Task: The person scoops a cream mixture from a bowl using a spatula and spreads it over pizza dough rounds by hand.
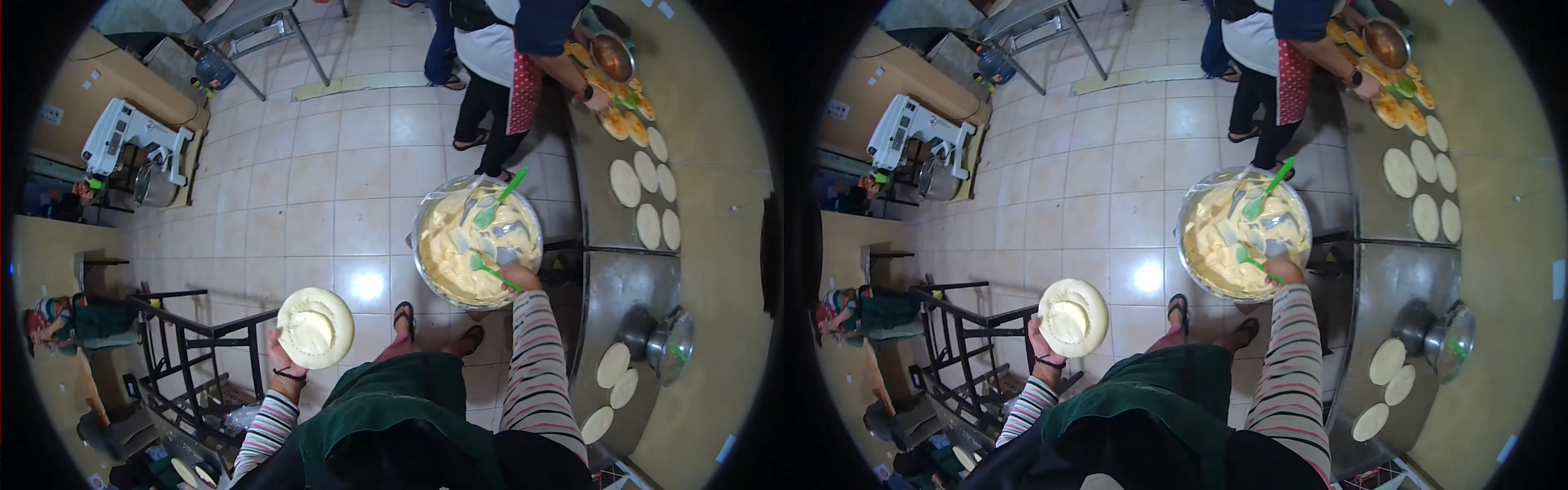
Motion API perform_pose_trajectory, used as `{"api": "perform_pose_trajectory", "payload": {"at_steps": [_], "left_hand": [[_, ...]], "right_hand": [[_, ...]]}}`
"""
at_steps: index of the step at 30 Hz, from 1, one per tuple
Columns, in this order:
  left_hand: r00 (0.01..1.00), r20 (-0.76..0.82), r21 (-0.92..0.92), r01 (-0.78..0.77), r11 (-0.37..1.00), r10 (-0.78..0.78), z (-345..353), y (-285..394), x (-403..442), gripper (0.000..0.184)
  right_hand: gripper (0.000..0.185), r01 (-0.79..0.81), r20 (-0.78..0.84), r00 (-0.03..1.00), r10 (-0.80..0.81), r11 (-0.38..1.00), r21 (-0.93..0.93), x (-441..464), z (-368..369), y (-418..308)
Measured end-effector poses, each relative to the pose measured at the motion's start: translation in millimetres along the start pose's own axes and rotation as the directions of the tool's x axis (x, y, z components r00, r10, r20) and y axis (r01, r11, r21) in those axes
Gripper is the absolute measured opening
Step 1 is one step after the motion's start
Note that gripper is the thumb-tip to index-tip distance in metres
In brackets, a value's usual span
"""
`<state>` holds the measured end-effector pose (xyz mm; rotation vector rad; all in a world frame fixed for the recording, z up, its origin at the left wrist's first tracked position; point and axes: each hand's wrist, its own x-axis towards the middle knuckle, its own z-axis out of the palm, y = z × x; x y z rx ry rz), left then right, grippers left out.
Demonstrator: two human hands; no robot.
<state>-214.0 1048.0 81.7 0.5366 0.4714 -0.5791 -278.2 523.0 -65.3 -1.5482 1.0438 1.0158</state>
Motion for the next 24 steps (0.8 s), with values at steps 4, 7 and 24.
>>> {"api": "perform_pose_trajectory", "payload": {"at_steps": [4, 7, 24], "left_hand": [[0.995, 0.096, -0.036, 0.024, 0.999, -0.021, 40.0, -10.7, 34.3, 0.058], [0.996, 0.087, -0.013, 0.031, 0.999, -0.030, 52.3, -30.2, 70.8, 0.056], [0.748, 0.487, -0.011, 0.521, 0.854, -0.450, 218.1, -171.1, 119.7, 0.046]], "right_hand": [[0.027, 0.098, 0.072, 0.981, -0.181, 0.778, 0.621, -61.6, 16.1, 59.7], [0.031, 0.178, 0.010, 0.960, -0.280, 0.638, 0.749, -95.2, 29.3, 85.3], [0.033, 0.469, -0.691, 0.247, -0.679, 0.708, -0.528, -344.6, 114.4, 8.8]]}}
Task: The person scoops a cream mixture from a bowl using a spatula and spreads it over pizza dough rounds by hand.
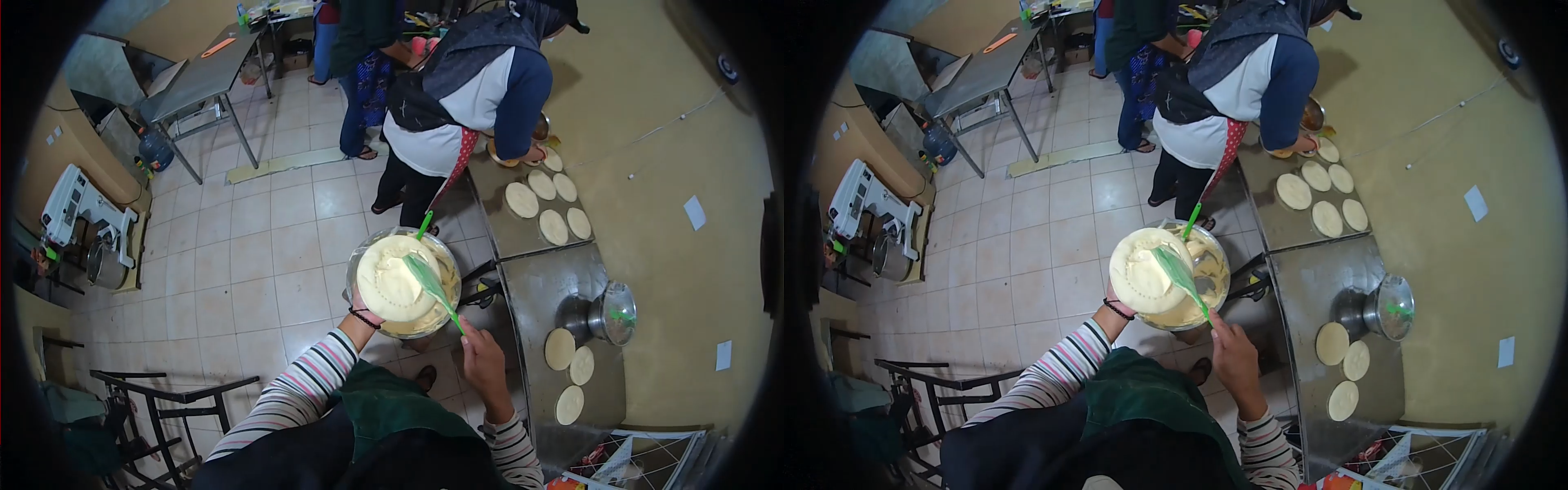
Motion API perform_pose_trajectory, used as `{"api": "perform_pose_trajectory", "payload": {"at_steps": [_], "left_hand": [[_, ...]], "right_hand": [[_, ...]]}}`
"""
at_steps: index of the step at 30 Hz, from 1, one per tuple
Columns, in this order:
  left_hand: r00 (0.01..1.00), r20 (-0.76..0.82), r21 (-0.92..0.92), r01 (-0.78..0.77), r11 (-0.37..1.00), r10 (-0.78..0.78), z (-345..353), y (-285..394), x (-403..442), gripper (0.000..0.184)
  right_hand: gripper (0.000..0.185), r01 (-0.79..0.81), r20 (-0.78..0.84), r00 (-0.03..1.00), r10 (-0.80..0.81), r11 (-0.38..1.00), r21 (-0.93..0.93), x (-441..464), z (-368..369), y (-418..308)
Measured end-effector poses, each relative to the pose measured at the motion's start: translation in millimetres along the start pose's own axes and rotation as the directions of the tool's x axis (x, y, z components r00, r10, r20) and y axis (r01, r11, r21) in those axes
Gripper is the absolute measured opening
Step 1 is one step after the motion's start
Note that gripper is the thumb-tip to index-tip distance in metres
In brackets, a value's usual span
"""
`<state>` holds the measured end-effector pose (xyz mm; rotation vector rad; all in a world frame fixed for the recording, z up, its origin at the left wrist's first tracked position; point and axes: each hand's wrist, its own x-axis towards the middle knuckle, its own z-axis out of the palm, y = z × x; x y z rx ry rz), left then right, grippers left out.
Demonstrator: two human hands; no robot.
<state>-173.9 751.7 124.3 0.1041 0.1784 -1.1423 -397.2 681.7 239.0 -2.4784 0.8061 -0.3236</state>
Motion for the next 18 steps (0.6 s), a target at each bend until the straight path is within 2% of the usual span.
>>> {"api": "perform_pose_trajectory", "payload": {"at_steps": [2, 3, 4, 6, 8, 9, 10, 11, 12, 14, 15, 16, 18], "left_hand": [[0.988, 0.037, 0.030, 0.151, 0.988, -0.152, 16.6, -7.0, 0.7, 0.048], [0.963, 0.138, 0.046, 0.229, 0.972, -0.233, 25.8, -9.5, 0.3, 0.048], [0.963, 0.139, 0.046, 0.229, 0.972, -0.233, 21.7, -8.9, 4.2, 0.048], [0.959, 0.078, 0.070, 0.266, 0.961, -0.271, 9.6, -4.3, 14.2, 0.051], [0.969, 0.069, 0.116, 0.229, 0.967, -0.238, 32.0, 7.0, 10.9, 0.050], [0.975, 0.099, 0.137, 0.186, 0.973, -0.201, 39.3, 14.8, 7.6, 0.049], [0.978, 0.130, 0.157, 0.143, 0.977, -0.164, 42.5, 21.7, 4.8, 0.047], [0.987, 0.094, 0.148, 0.115, 0.982, -0.129, 40.9, 25.5, 4.2, 0.049], [0.988, 0.094, 0.147, 0.109, 0.983, -0.123, 41.7, 27.7, 3.8, 0.049], [0.985, 0.103, 0.073, 0.133, 0.988, -0.140, 44.4, 27.9, 1.6, 0.050], [0.985, 0.100, 0.072, 0.135, 0.988, -0.142, 47.0, 27.7, -0.4, 0.050], [0.984, 0.108, 0.061, 0.135, 0.989, -0.141, 51.1, 27.7, -2.0, 0.050], [0.983, 0.125, 0.046, 0.131, 0.990, -0.136, 53.3, 28.2, 0.9, 0.050]], "right_hand": [[0.033, 0.032, -0.051, 0.998, -0.032, 0.999, 0.002, 8.1, 10.6, 4.8], [0.033, 0.154, -0.103, 0.984, -0.143, 0.983, 0.105, 15.9, 13.6, 6.1], [0.034, 0.274, -0.163, 0.956, -0.244, 0.940, 0.203, 20.6, 14.5, 6.9], [0.034, 0.296, -0.106, 0.955, -0.279, 0.927, 0.232, 24.2, 6.0, 8.3], [0.034, 0.322, -0.047, 0.946, -0.321, 0.909, 0.265, 23.5, -12.7, 3.8], [0.035, 0.274, 0.071, 0.959, -0.276, 0.961, 0.030, 16.9, -30.1, -5.1], [0.036, 0.238, 0.173, 0.964, -0.203, 0.948, -0.214, 13.1, -43.7, -10.0], [0.039, 0.304, 0.092, 0.953, -0.289, 0.901, -0.311, 13.2, -52.1, -5.7], [0.039, 0.309, 0.094, 0.951, -0.295, 0.899, -0.310, 16.5, -58.7, -0.3], [0.042, 0.227, -0.015, 0.960, -0.280, 0.808, -0.544, 24.5, -70.0, 6.7], [0.045, 0.176, -0.081, 0.964, -0.255, 0.833, -0.525, 29.1, -74.4, 4.0], [0.045, 0.174, -0.081, 0.964, -0.253, 0.833, -0.525, 30.4, -71.5, 4.3], [0.047, 0.344, -0.048, 0.917, -0.395, 0.847, -0.405, 37.1, -62.6, -1.7]]}}
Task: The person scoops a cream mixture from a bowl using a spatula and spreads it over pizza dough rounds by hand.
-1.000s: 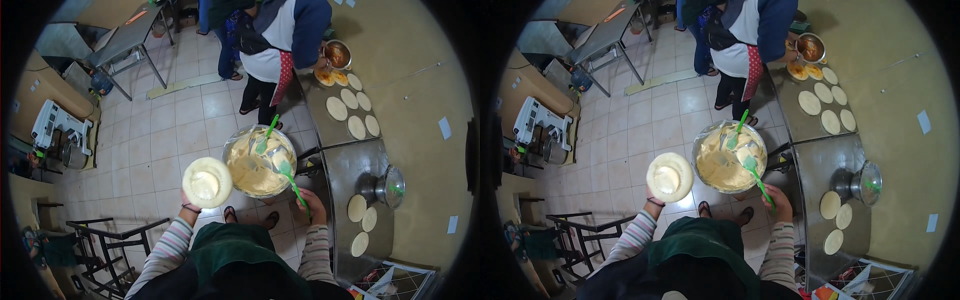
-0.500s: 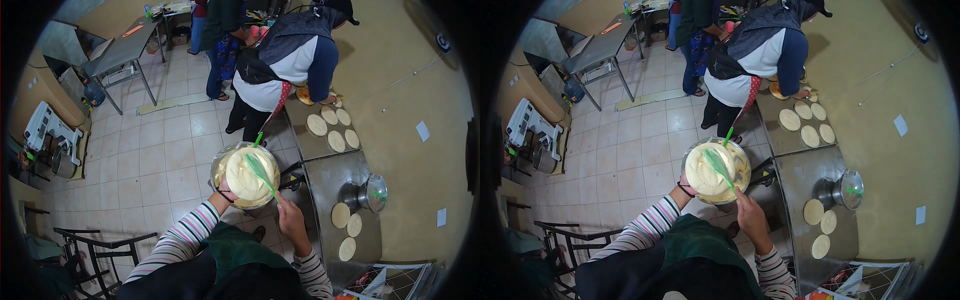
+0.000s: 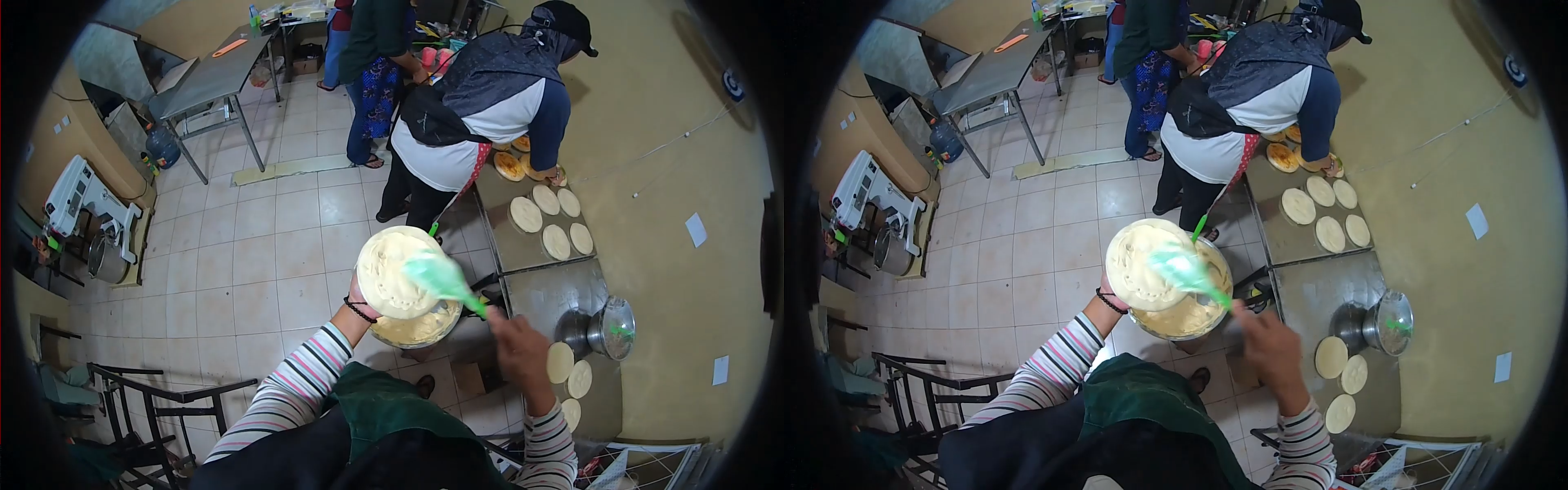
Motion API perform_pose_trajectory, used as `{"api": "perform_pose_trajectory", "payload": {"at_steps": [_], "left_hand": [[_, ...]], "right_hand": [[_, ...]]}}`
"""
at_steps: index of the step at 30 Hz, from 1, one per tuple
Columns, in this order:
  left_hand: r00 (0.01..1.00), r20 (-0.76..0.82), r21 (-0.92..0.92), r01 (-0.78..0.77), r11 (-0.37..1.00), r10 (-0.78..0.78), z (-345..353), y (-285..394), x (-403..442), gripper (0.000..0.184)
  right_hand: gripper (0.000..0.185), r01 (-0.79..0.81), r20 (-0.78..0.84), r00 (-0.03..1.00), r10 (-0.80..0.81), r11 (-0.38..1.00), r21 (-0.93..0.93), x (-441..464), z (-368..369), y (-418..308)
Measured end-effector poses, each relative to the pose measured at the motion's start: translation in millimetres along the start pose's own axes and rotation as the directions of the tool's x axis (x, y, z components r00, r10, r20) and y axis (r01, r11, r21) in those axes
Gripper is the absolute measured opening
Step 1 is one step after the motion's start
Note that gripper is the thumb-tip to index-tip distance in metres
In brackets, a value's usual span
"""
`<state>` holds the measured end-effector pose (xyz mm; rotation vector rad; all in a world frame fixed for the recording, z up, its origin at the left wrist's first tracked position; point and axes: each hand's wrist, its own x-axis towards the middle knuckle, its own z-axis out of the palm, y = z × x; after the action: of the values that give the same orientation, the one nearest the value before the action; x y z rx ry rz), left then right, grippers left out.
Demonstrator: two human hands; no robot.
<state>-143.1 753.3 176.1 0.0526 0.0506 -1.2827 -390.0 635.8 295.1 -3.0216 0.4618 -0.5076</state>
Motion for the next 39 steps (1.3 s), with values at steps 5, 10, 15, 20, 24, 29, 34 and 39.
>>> {"api": "perform_pose_trajectory", "payload": {"at_steps": [5, 10, 15, 20, 24, 29, 34, 39], "left_hand": [[0.997, 0.048, 0.025, -0.057, 0.998, 0.056, 10.3, -1.6, -1.2, 0.047], [0.975, 0.182, -0.078, -0.115, 0.990, 0.127, -3.4, 9.4, 2.8, 0.047], [0.990, 0.124, -0.085, -0.053, 0.995, 0.063, -0.3, 5.5, 1.6, 0.044], [0.962, 0.253, -0.136, 0.135, 0.982, -0.097, -12.3, 7.4, 8.0, 0.047], [0.992, 0.124, 0.059, -0.005, 0.998, -0.003, 9.1, 19.7, -5.6, 0.046], [0.983, 0.182, -0.075, 0.011, 0.997, 0.003, 4.4, 33.2, -14.5, 0.048], [0.988, 0.149, -0.043, -0.027, 0.999, 0.033, 10.9, 37.5, -13.2, 0.049], [0.971, 0.210, -0.073, -0.099, 0.992, 0.112, -11.6, 51.8, -24.4, 0.048]], "right_hand": [[0.044, -0.152, 0.251, 0.960, 0.123, 0.983, 0.099, 28.2, 0.6, -9.9], [0.039, -0.296, 0.544, 0.823, -0.165, 0.693, 0.658, 4.1, 8.3, -10.9], [0.037, -0.469, 0.451, 0.876, 0.173, 0.524, 0.710, 23.1, 19.5, -4.1], [0.037, -0.282, 0.405, 0.915, 0.000, 0.717, 0.637, 37.2, 19.2, -24.8], [0.039, -0.037, 0.341, 0.938, -0.055, 0.965, 0.258, 25.6, -4.5, -38.6], [0.042, 0.064, 0.209, 0.977, -0.040, 0.992, -0.109, 11.1, -25.1, -16.8], [0.044, 0.000, -0.061, 0.998, 0.005, 0.996, 0.093, 7.0, -15.1, -20.9], [0.044, 0.032, 0.007, 0.999, -0.032, 0.999, -0.016, 3.1, 21.6, -11.3]]}}
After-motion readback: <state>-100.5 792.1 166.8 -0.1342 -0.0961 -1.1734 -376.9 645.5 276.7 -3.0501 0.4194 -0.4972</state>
